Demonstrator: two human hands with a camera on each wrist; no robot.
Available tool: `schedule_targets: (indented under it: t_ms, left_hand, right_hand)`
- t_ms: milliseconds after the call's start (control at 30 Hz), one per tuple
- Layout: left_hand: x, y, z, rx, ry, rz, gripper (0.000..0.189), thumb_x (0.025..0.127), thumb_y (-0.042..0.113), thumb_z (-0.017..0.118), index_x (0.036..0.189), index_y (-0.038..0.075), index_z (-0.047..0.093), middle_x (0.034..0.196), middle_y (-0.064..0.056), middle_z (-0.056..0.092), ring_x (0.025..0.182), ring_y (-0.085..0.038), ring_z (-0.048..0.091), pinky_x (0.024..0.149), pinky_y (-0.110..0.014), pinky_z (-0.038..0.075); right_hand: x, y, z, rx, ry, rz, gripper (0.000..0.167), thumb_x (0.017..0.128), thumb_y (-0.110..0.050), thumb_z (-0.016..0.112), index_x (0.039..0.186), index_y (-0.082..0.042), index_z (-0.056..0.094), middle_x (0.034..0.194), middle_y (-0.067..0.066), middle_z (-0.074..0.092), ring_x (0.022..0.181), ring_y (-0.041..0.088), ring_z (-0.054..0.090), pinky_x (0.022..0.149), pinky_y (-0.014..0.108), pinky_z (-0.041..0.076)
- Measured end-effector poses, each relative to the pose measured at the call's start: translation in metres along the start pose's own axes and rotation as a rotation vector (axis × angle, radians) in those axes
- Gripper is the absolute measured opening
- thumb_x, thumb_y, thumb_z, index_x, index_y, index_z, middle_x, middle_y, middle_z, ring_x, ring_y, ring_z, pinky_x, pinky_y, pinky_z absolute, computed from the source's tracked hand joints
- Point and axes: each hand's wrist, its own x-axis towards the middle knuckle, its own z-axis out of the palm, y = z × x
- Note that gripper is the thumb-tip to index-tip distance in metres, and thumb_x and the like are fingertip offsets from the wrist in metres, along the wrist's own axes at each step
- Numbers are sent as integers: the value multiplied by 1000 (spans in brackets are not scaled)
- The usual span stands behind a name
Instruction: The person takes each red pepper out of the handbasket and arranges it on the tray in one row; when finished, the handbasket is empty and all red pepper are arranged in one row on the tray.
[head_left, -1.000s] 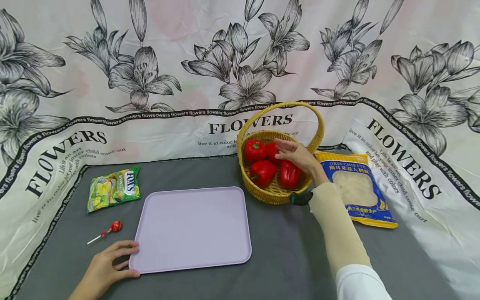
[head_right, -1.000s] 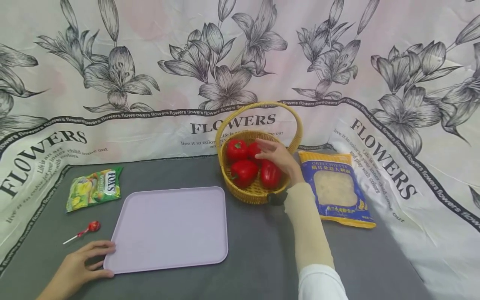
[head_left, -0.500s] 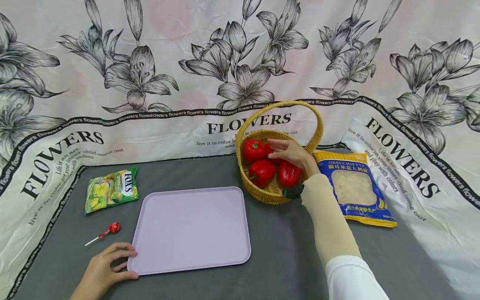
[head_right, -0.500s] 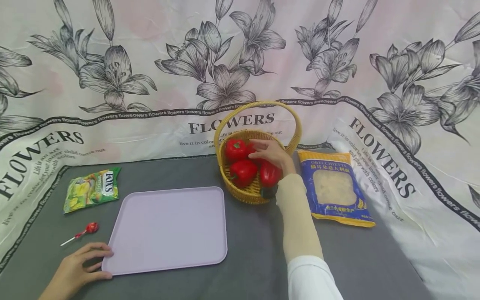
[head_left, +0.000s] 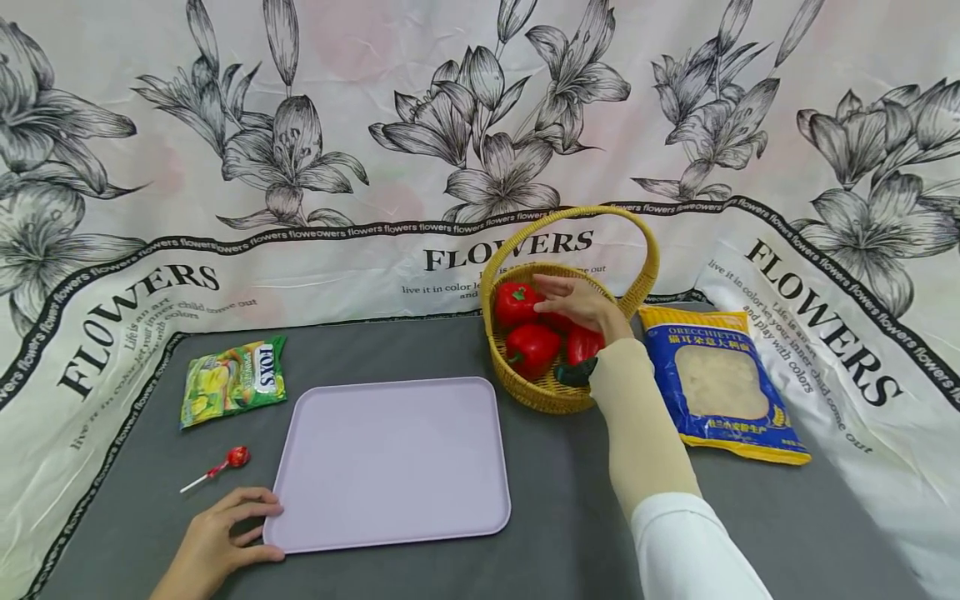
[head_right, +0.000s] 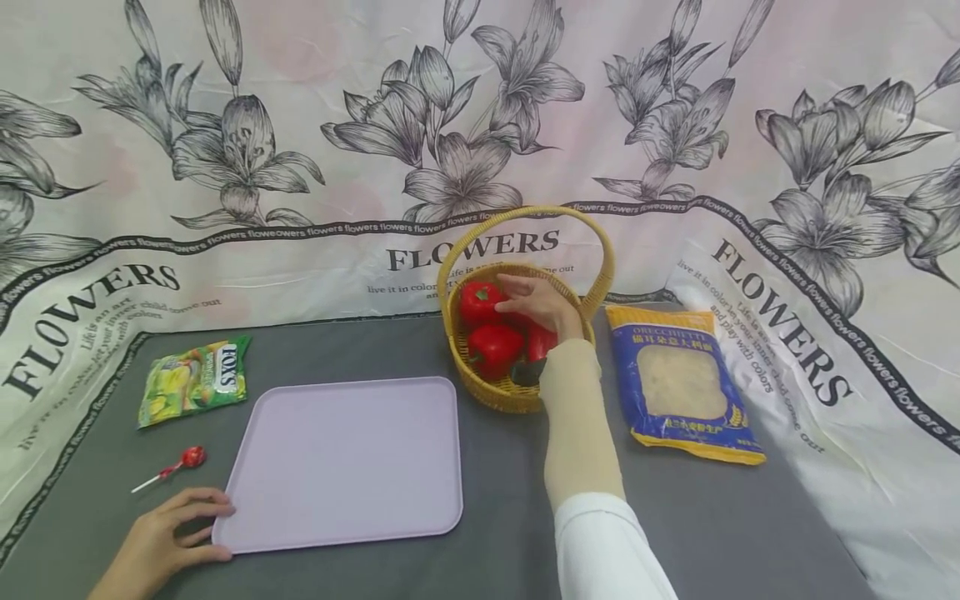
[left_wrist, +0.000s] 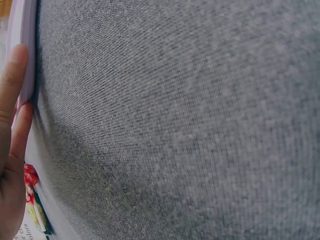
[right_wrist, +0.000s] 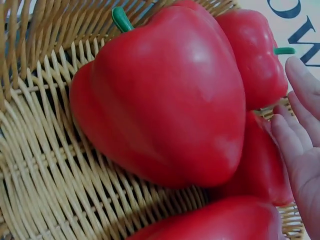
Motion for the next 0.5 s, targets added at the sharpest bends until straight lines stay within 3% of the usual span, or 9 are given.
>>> schedule_targets:
  t_ms: [233,500]
  left_hand:
    - [-1,-1,0,-29,-14,62,41,48,3,91,82,9,70,102,0,61,96,12,52,63,-11,54]
    - [0,-3,0,27,-35,19,41,51,11,91,86,12,71,114,-7,62,105,15,47,65,-10,54]
  right_hand:
    - [7,0,8,-88,-17,33,66,91,2,62,149,-7,31,155,14,25,144,28,16,114,44,28]
    - [14,1,16,-196,44,27,66,88,-3,68,146,-8,38,148,17,38,137,30,33,112,44,33]
